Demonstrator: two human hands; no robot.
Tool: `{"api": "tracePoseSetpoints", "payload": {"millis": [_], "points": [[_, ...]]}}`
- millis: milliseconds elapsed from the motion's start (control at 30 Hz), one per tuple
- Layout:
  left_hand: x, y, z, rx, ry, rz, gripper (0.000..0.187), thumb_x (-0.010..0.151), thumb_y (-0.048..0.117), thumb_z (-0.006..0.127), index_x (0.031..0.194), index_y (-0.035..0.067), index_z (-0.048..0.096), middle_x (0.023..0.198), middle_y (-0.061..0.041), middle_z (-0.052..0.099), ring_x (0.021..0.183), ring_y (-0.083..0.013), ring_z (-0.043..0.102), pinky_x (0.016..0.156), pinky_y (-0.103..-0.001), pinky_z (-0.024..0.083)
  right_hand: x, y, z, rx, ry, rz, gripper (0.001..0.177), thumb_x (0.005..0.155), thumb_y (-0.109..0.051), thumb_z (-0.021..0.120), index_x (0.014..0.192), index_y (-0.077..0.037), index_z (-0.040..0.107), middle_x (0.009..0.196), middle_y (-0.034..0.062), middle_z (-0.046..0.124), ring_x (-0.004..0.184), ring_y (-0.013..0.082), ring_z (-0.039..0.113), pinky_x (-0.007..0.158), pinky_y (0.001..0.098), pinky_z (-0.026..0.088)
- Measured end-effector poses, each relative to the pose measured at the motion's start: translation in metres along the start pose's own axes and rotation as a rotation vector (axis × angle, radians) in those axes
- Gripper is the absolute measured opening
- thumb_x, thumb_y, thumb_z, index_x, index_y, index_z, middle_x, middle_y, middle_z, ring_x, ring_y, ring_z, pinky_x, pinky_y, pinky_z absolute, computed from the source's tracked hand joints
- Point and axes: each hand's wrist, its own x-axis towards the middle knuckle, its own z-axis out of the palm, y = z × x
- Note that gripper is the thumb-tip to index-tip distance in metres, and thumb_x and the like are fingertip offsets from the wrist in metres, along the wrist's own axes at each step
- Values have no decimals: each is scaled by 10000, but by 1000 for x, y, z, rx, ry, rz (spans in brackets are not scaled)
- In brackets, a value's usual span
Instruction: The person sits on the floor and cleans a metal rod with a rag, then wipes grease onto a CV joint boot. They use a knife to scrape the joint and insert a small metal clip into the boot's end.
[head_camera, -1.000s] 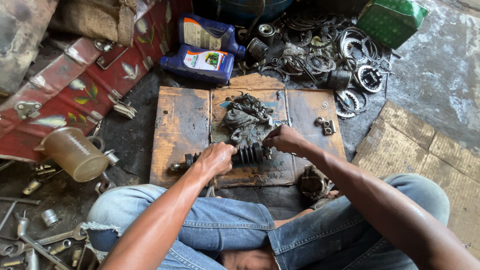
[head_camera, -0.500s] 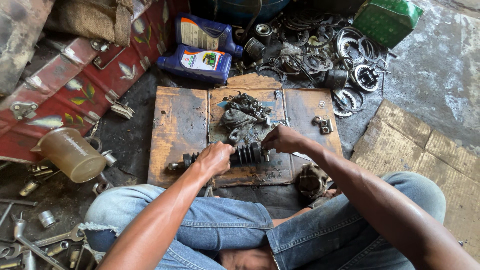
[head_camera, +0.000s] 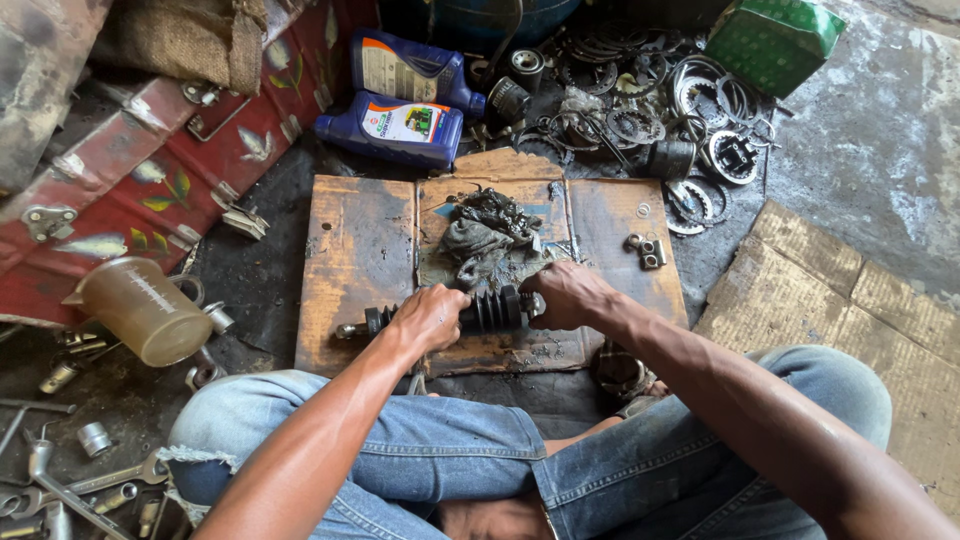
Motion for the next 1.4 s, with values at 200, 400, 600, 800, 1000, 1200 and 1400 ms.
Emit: {"api": "tracePoseSetpoints", "payload": {"millis": [200,400,600,800,1000,1200,1400], "points": [[0,1,-3,-40,13,-11,523,868,-154,518,1355,19,604,666,-135,661,501,-183,614,603,-318,622,7,13,12,16,15,-6,468,837,-369,780,1257,-183,686,702,82,689,506,143,525,429,315,480],[-5,5,-10,-115,-1,-59,567,875,-153,498,1396,59,569,603,-119,650,459,-186,583,601,-322,598,13,19,20,-30,37,-27,375,861,-200,733,1227,-135,683,606,43,609,461,138,477,387,297,449],[-7,8,-10,-64,-5,-66,574,886,-155,490,1411,63,568,610,-125,646,477,-195,592,622,-353,638,3,7,8,26,-14,5,409,875,-303,757,1257,-175,684,785,73,733,521,129,552,420,294,468],[-6,6,-10,-68,-12,-80,582,865,-103,568,1408,108,571,659,-154,703,527,-220,656,734,-371,638,0,32,-28,131,-4,133,738,811,-495,812,1453,-284,516,1181,43,715,731,157,684,588,288,527],[-5,3,-9,-88,-39,-98,587,872,-131,528,1422,73,557,599,-117,644,478,-199,590,678,-349,650,-20,134,-42,327,136,665,486,919,-383,691,1382,-249,623,1190,36,750,731,169,758,589,357,641],[-7,7,-12,-86,-27,-74,575,873,-103,554,1418,79,555,567,-89,617,458,-165,567,670,-334,620,-31,159,-22,204,135,605,483,885,-406,762,1298,-170,675,1097,39,780,626,86,697,535,264,549],[-9,8,-13,-90,-34,-90,577,865,-102,568,1410,89,570,594,-117,647,478,-190,577,681,-354,635,-21,160,-22,342,136,672,392,944,-285,690,1311,-151,662,982,142,794,689,151,731,574,288,553]]}}
